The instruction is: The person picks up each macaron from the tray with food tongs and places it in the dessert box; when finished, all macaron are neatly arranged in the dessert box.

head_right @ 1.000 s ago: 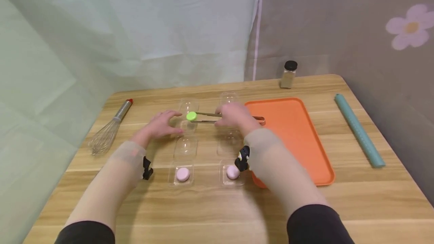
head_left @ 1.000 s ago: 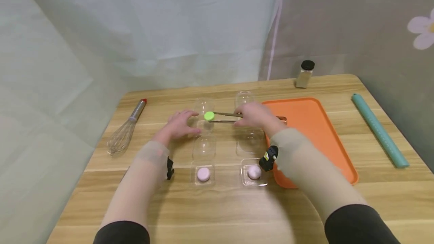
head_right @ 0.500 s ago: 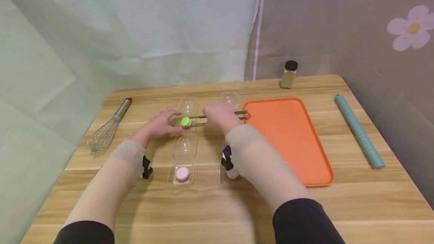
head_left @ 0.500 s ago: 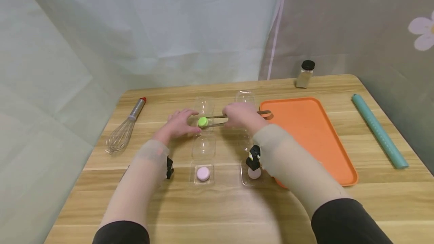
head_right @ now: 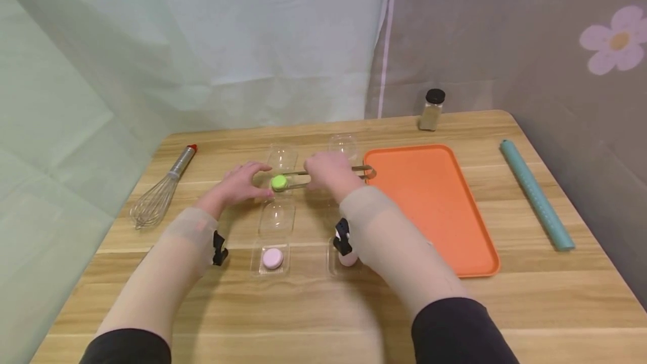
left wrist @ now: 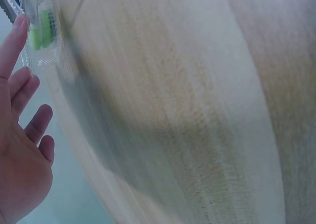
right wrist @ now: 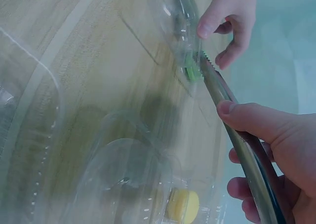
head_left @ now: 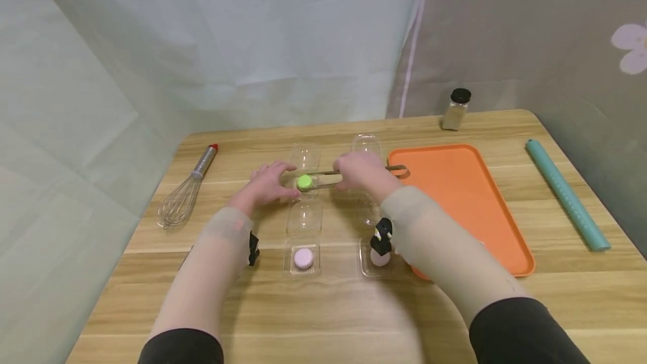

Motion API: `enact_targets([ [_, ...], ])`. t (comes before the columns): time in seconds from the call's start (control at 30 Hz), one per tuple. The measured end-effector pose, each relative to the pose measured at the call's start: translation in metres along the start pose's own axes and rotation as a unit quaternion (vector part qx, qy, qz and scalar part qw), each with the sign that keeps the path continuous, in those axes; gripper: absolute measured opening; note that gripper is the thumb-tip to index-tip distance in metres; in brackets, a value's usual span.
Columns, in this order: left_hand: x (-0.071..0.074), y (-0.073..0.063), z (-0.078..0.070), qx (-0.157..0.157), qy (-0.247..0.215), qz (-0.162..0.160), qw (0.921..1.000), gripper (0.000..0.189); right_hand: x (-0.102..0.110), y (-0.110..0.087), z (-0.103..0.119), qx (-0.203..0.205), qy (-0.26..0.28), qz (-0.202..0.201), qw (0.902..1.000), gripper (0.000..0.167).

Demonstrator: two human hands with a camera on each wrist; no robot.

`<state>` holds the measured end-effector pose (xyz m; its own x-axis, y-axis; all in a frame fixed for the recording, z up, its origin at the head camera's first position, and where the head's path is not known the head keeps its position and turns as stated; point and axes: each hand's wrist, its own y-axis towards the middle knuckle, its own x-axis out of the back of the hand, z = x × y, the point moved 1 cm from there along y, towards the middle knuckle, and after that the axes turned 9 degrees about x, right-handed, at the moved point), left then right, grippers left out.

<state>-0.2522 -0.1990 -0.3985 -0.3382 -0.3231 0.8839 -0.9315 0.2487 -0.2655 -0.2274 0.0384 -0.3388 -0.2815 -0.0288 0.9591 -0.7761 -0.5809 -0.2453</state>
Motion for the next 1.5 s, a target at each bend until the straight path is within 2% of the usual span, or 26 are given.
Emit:
enact_targets([
  [0.23, 0.000, -0.001, 0.001, 0.001, 0.001, -0.004, 1.0000, 0.079, -0.006, -0.001, -0.004, 0.018, 0.004, -0.028, 0.9994, 0.045],
  [0.4, 0.000, -0.003, 0.003, 0.004, 0.001, -0.001, 1.0000, 0.079, -0.009, -0.010, -0.013, 0.038, 0.043, -0.054, 0.9969, 0.049],
  [0.73, -0.001, -0.004, 0.002, 0.007, -0.005, -0.003, 1.0000, 0.078, -0.018, -0.035, -0.052, 0.048, 0.114, -0.092, 0.9881, 0.057],
  [0.87, -0.001, -0.002, -0.001, 0.004, -0.007, -0.002, 1.0000, 0.077, -0.025, -0.049, -0.067, 0.038, 0.131, -0.113, 0.9842, 0.061],
  [1.13, -0.003, -0.001, -0.007, 0.006, -0.012, 0.001, 0.9999, 0.076, -0.034, -0.075, -0.095, 0.029, 0.146, -0.154, 0.9767, 0.057],
  [1.37, -0.003, 0.001, -0.009, -0.001, -0.014, 0.003, 0.9999, 0.076, -0.044, -0.103, -0.115, -0.020, 0.180, -0.162, 0.9700, 0.060],
  [1.5, -0.002, 0.002, -0.009, 0.002, -0.014, 0.004, 0.9999, 0.076, -0.048, -0.115, -0.124, -0.031, 0.189, -0.174, 0.9659, 0.062],
])
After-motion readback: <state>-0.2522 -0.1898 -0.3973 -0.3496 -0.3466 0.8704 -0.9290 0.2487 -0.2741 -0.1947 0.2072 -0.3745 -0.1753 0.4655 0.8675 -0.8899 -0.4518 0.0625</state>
